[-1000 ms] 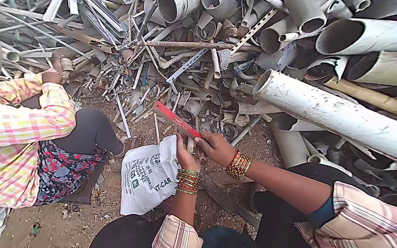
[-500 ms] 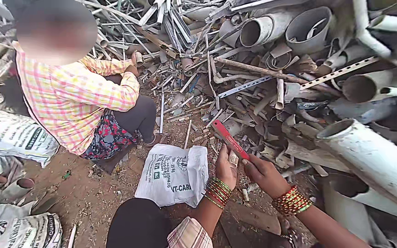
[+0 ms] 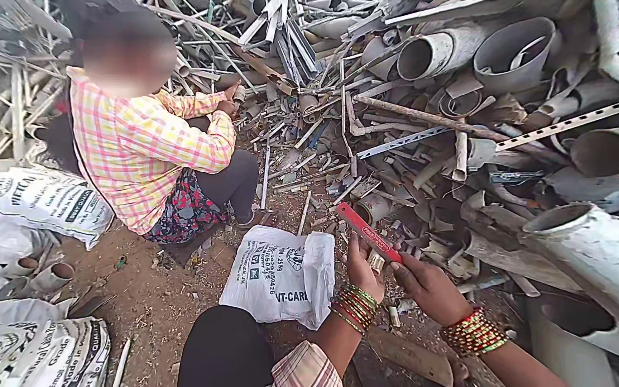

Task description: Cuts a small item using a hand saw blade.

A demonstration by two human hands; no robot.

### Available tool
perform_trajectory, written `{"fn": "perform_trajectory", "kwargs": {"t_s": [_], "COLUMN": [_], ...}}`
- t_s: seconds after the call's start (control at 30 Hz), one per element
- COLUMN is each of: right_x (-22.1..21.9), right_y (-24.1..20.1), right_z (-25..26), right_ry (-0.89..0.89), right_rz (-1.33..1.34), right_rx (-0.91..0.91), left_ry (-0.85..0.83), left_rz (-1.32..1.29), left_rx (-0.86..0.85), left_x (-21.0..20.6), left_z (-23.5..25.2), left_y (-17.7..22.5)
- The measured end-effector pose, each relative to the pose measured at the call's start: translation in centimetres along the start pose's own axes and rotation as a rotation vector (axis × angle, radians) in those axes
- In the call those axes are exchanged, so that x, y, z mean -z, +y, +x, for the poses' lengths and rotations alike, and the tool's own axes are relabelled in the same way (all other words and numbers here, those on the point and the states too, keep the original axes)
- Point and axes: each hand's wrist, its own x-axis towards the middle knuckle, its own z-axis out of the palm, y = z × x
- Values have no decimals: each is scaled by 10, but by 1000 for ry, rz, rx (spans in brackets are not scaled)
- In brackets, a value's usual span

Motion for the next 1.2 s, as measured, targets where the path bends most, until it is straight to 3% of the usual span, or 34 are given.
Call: {"fn": "perform_trajectory", "kwargs": {"t_s": [0.17, 0.37, 0.67, 0.77, 0.9, 1.03, 1.2], "right_x": [6, -16, 8, 1, -5, 7, 2], "right_y": [5, -3, 2, -3, -4, -11, -10], "right_z": [1, -5, 13, 10, 8, 18, 20], "right_ry": [22, -53, -124, -135, -198, -305, -226], "right_rz": [-34, 72, -121, -45, 77, -38, -25], "right_rx": [-74, -64, -98, -39, -11, -114, -114], "left_ry": [-29, 107, 86, 116, 170, 164, 155], "left_rz": [-99, -142, -74, -99, -141, -119, -45], "left_rx": [4, 11, -15, -38, -57, -61, -91], "left_x": [-6, -2, -3, -3, -1, 0, -1], "left_z": [0, 2, 1, 1, 2, 5, 2], "left_y": [-6, 1, -4, 0, 2, 2, 3]}}
